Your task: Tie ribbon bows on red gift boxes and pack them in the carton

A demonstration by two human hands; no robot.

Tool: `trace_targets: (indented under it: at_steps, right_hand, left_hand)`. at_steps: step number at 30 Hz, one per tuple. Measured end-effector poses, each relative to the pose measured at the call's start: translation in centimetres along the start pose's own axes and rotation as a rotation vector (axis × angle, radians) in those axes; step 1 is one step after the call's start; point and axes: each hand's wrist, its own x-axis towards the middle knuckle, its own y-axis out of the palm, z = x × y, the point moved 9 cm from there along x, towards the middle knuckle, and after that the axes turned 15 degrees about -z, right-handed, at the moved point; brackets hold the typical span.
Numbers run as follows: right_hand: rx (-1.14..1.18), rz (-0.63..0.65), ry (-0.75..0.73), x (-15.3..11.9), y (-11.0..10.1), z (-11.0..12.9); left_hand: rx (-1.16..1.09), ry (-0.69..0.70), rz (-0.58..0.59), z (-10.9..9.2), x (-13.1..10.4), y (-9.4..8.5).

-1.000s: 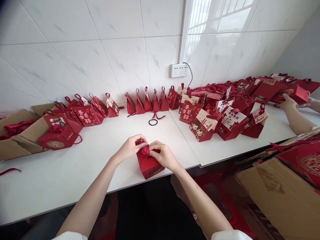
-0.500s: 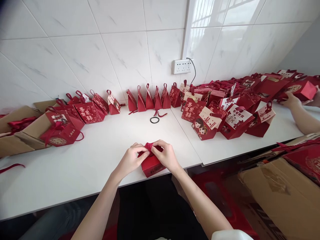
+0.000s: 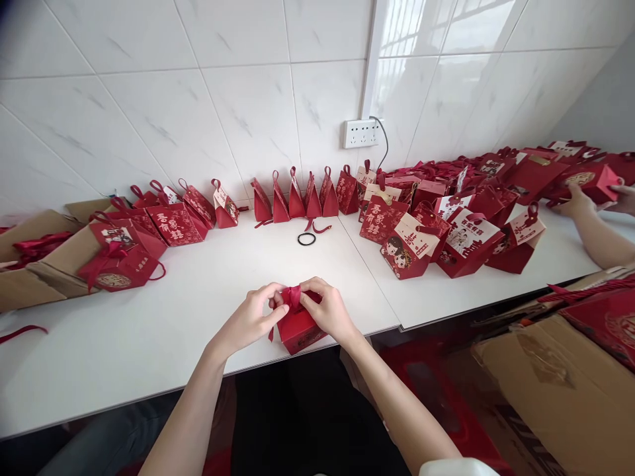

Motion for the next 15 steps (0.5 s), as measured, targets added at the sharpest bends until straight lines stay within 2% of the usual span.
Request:
trace_targets:
  at_steps: [5, 9, 15]
  right_hand:
    - [-0.016, 0.007, -0.005, 0.07, 0.00, -0.08]
    - [-0.015, 0.001, -0.014, 0.05, -0.03, 0.03]
    - [-0.030, -0.018, -0.012, -0.11, -0.14, 0.01]
  left_hand:
    - [-0.020, 0.024, -0.145, -0.26, 0.55, -0.66]
    - [-0.038, -0.019, -0.165, -0.02, 0.46, -0.26]
    - [-0.048, 0.019, -0.241, -0.35, 0.19, -0.05]
